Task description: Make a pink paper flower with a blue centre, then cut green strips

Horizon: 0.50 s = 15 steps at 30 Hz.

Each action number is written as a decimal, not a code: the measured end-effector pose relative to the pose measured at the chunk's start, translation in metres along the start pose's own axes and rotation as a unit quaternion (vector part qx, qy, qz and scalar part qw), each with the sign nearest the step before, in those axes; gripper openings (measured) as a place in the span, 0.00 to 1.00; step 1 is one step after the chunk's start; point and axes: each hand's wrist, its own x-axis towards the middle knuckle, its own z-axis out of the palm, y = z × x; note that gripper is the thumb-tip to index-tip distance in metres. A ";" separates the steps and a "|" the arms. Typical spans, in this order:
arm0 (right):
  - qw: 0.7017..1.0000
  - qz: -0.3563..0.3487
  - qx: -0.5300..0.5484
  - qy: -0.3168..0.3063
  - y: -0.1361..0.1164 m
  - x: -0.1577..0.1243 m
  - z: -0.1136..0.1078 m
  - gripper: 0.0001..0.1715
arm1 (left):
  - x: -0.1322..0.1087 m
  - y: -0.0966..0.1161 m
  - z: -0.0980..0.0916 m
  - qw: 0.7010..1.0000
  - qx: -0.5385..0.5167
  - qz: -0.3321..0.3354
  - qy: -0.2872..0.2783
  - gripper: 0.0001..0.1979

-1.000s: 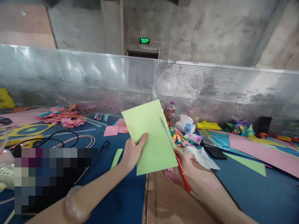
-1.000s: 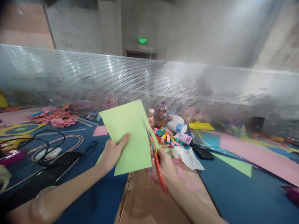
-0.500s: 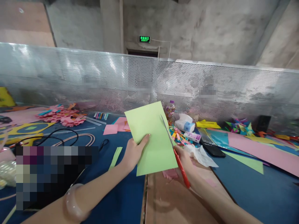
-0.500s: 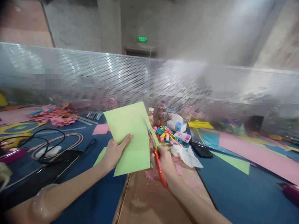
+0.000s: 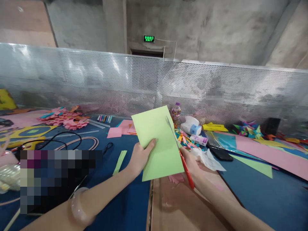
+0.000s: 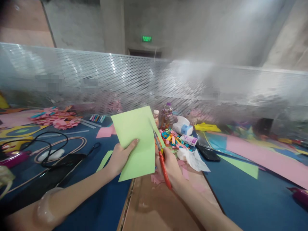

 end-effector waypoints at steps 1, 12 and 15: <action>1.000 0.000 -0.004 0.003 0.002 0.001 0.000 0.07 | 0.000 -0.001 0.001 1.000 -0.005 -0.004 -0.001 0.19; 0.999 0.047 -0.021 -0.004 0.007 0.012 0.000 0.14 | 0.000 -0.007 0.003 0.997 -0.061 -0.038 -0.013 0.21; 0.998 0.016 -0.054 -0.010 0.001 0.007 -0.002 0.13 | 0.001 -0.008 0.002 0.999 -0.042 -0.030 -0.012 0.21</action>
